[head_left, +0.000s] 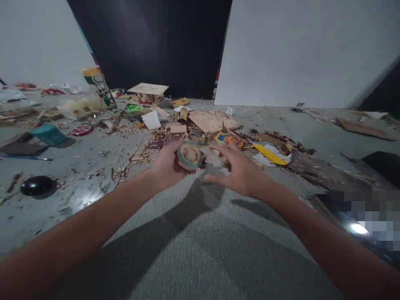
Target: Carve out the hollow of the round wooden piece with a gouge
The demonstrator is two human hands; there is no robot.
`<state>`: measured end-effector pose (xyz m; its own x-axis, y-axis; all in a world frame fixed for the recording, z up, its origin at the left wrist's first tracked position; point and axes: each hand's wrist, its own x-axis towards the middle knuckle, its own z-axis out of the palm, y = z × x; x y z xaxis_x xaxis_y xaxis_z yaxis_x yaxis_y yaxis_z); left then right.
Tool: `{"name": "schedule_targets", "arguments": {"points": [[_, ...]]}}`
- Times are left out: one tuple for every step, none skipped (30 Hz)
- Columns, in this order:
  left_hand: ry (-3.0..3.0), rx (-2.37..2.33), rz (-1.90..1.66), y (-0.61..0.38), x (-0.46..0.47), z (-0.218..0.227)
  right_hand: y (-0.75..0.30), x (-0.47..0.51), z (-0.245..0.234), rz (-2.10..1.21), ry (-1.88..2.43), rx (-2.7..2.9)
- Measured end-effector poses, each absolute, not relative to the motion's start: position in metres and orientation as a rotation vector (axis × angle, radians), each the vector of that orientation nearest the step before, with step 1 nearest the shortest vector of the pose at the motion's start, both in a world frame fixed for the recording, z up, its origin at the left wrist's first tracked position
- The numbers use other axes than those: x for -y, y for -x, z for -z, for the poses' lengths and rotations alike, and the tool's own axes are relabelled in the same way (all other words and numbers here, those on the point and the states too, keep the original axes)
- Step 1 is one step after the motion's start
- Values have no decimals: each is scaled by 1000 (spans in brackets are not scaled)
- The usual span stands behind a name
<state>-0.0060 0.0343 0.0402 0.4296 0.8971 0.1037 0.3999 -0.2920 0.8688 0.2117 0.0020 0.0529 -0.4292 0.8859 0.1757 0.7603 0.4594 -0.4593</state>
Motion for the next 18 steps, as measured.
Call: {"name": "schedule_targets", "arguments": {"points": [[-1927, -1129, -809, 13, -43, -41, -214, -4, -56, -398, 1434, 2276], [-1989, -1151, -830, 21, -51, -42, -218, -5, -60, -364, 1478, 2234], [-2057, -1169, -834, 30, -58, -43, -223, -6, -63, -336, 1512, 2195], [-2171, -1170, -783, 38, -63, -43, -227, -7, -66, -314, 1534, 2161], [-2260, -1161, -724, 45, -68, -44, -232, -7, -68, -292, 1549, 2132], [-2295, -1146, -683, 51, -71, -43, -237, -8, -70, -269, 1559, 2107], [-2319, -1138, -658, 56, -74, -43, -241, -9, -72, -248, 1562, 2090], [-2325, -1140, -654, 59, -76, -43, -245, -10, -73, -233, 1558, 2082], [-2317, -1143, -664, 62, -77, -43, -248, -11, -73, -222, 1547, 2082], [-2301, -1143, -681, 64, -78, -42, -251, -12, -73, -217, 1534, 2087], [-2275, -1139, -703, 66, -78, -42, -253, -13, -73, -211, 1522, 2091], [-2239, -1129, -729, 67, -77, -42, -254, -14, -73, -201, 1511, 2091], [-2191, -1118, -756, 66, -76, -41, -255, -15, -72, -192, 1504, 2090], [-2130, -1107, -788, 65, -75, -41, -255, -16, -72, -186, 1497, 2090], [-2061, -1099, -820, 63, -72, -40, -255, -16, -72, -181, 1487, 2088], [-1975, -1085, -845, 60, -69, -40, -255, -15, -71, -184, 1470, 2079], [-1872, -1063, -861, 55, -65, -39, -254, -15, -72, -208, 1450, 2058], [-1778, -1034, -860, 49, -60, -39, -252, -13, -72, -267, 1421, 2022]]}}
